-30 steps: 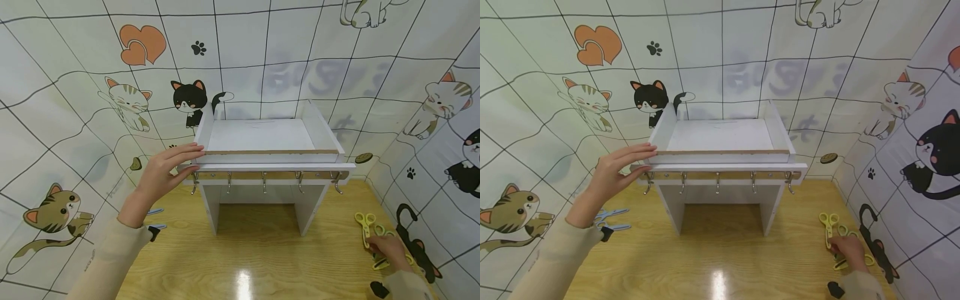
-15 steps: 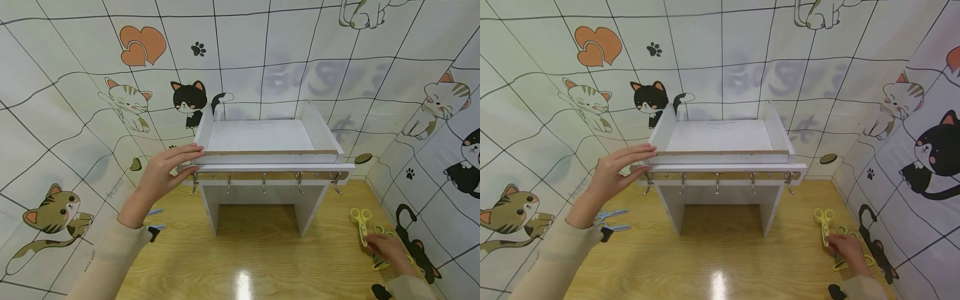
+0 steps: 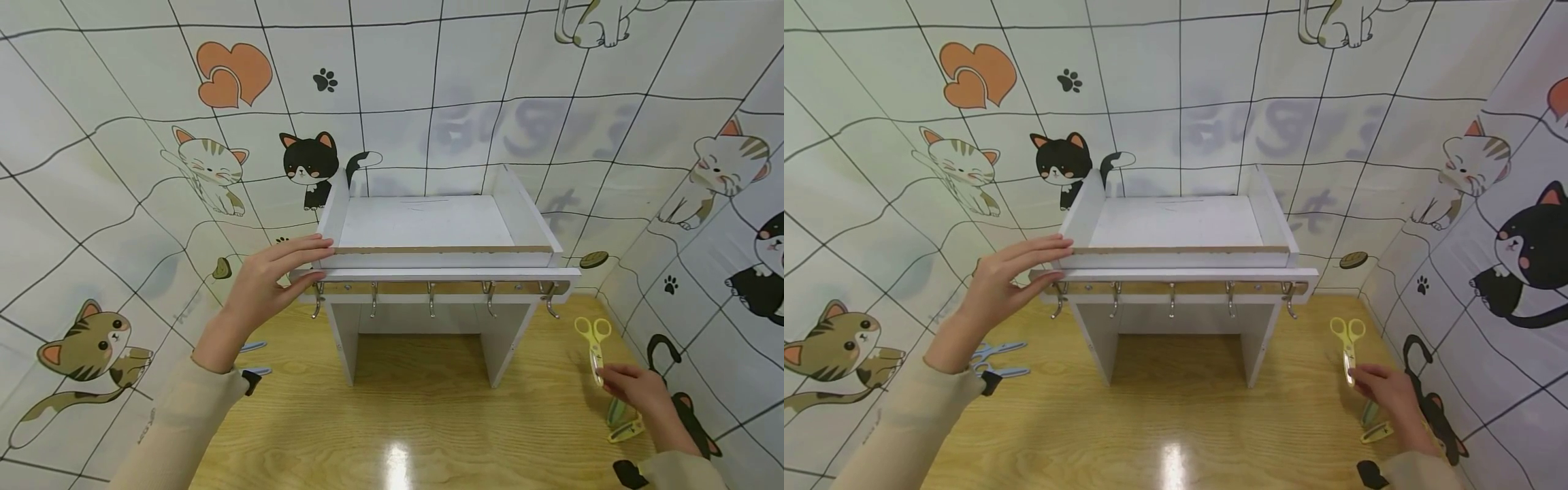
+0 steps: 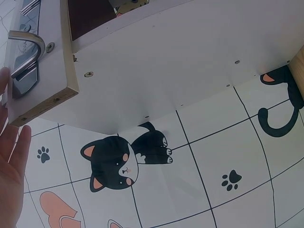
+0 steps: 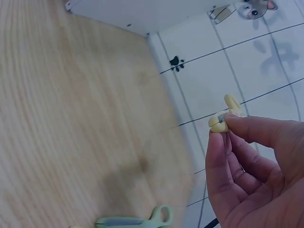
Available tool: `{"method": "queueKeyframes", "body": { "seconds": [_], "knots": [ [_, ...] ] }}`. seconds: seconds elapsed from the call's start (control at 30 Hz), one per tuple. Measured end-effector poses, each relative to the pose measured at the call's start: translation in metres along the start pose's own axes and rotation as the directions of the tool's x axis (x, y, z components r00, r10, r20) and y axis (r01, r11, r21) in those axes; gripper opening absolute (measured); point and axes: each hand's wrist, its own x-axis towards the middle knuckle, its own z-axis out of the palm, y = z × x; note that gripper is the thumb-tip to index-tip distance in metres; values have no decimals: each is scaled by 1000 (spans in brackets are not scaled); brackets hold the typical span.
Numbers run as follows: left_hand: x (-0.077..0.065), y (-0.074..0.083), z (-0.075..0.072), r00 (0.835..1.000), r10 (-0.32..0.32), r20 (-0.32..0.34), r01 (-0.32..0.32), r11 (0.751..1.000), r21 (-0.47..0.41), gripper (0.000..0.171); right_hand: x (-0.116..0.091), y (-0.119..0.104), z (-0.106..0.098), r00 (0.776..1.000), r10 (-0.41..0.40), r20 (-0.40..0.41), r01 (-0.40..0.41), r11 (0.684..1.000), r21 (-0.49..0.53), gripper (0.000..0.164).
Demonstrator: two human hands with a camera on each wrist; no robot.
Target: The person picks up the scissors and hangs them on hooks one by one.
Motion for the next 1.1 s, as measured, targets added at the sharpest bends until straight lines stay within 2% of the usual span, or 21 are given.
{"method": "queueKeyframes", "body": {
  "seconds": [0.1,0.27,0.37,0.5,0.63,0.77,0.93,1.1],
  "knots": [
    [0,0,0,1000,2,-5,-2,1000,-5,53,-5,-10,0,999,-33,5,33,999,-21,39],
    [-1,-1,-1,1000,12,-1,-12,1000,3,52,-16,-27,2,995,-96,1,96,994,-60,29],
    [0,-1,-1,1000,12,9,-12,1000,10,50,-22,-37,2,993,-118,-5,117,988,-101,34],
    [0,-1,-1,1000,2,12,-3,1000,5,50,-28,-49,3,990,-139,-28,136,985,-110,28],
    [0,-2,0,1000,5,6,-5,1000,4,50,-35,-60,4,981,-193,-35,193,981,-10,4],
    [0,-1,0,1000,8,2,-8,1000,5,51,-44,-71,6,967,-253,-39,254,967,24,13],
    [0,0,0,1000,3,-4,-3,1000,-1,52,-52,-85,7,961,-272,-53,275,958,81,17],
    [0,1,0,1000,0,-3,0,1000,-1,51,-62,-98,9,939,-333,-82,337,940,50,16]
  ]
}}
